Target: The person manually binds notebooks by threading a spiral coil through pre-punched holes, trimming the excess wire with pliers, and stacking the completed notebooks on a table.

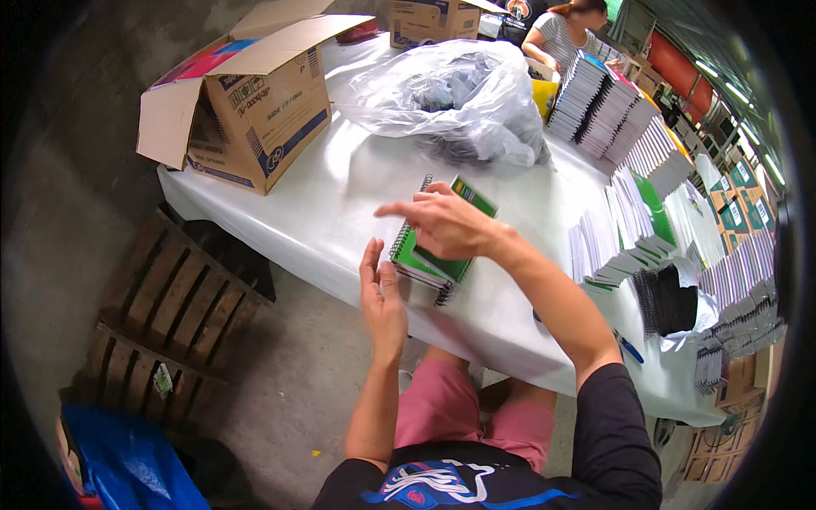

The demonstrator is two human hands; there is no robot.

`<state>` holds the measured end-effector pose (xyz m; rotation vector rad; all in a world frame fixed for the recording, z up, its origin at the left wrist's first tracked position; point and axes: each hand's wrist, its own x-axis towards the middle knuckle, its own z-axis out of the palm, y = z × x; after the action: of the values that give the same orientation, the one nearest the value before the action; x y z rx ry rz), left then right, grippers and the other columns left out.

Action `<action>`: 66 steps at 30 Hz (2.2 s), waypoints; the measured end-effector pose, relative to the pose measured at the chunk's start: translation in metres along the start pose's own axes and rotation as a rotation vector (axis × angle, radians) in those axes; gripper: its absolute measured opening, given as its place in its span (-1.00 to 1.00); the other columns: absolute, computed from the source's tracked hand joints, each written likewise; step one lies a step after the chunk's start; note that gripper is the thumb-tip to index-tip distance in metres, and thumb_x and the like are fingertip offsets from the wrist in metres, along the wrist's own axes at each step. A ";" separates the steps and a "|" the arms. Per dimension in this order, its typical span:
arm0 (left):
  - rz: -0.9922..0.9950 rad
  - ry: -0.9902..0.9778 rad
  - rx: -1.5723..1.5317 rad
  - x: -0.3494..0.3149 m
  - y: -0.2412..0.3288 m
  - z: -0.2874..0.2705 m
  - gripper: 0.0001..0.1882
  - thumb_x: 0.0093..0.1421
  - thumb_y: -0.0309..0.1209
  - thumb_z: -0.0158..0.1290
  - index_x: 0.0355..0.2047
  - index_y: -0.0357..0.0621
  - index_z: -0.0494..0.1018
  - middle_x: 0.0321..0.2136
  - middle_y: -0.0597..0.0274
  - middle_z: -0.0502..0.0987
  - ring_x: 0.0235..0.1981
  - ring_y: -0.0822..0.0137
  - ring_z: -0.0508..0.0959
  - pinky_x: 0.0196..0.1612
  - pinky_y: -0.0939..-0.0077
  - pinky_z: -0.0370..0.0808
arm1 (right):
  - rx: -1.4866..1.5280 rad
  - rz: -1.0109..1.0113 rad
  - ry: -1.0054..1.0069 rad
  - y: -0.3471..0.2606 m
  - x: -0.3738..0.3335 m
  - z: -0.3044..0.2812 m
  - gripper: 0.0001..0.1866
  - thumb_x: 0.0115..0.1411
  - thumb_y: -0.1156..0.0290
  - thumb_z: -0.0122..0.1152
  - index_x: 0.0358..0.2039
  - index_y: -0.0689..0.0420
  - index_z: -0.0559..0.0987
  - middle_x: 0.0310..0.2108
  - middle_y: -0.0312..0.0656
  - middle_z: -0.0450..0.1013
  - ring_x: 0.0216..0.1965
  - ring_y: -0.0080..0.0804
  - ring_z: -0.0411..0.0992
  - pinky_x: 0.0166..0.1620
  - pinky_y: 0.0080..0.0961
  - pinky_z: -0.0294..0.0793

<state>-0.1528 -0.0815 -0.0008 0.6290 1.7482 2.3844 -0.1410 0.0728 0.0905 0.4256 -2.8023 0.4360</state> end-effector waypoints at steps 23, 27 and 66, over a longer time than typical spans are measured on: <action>0.266 0.196 0.299 0.032 -0.060 0.021 -0.57 0.33 -0.21 -0.22 0.00 -0.34 0.27 -0.03 -0.02 0.32 -0.03 0.18 0.35 0.04 0.33 0.29 | 0.088 0.652 0.759 0.071 -0.031 0.063 -0.73 0.10 0.34 0.02 -0.19 0.02 0.56 -0.13 -0.07 0.42 -0.02 -0.13 0.34 0.02 -0.24 0.36; 0.180 0.087 0.108 0.036 -0.071 0.018 -0.55 0.27 -0.21 -0.08 0.03 -0.30 0.27 0.00 0.00 0.31 -0.03 0.18 0.36 0.02 0.35 0.31 | -0.138 0.169 0.229 0.059 -0.009 -0.020 -0.83 -0.11 0.42 0.17 -0.42 0.06 0.57 -0.41 -0.15 0.50 -0.25 -0.17 0.46 -0.24 -0.24 0.44; 0.198 0.246 0.219 0.036 -0.052 0.029 -0.48 0.19 -0.33 -0.04 0.09 -0.36 0.14 0.02 0.01 0.25 0.07 0.10 0.27 0.19 0.26 0.12 | -0.067 1.284 0.535 0.094 -0.294 -0.202 -0.49 -0.29 0.03 0.47 -0.55 0.29 0.62 -0.61 -0.13 0.52 -0.62 -0.44 0.43 -0.47 -0.45 0.44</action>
<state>-0.1817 -0.0273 -0.0327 0.5785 2.1652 2.5121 0.1437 0.2971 0.1618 -1.3583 -2.1699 0.5496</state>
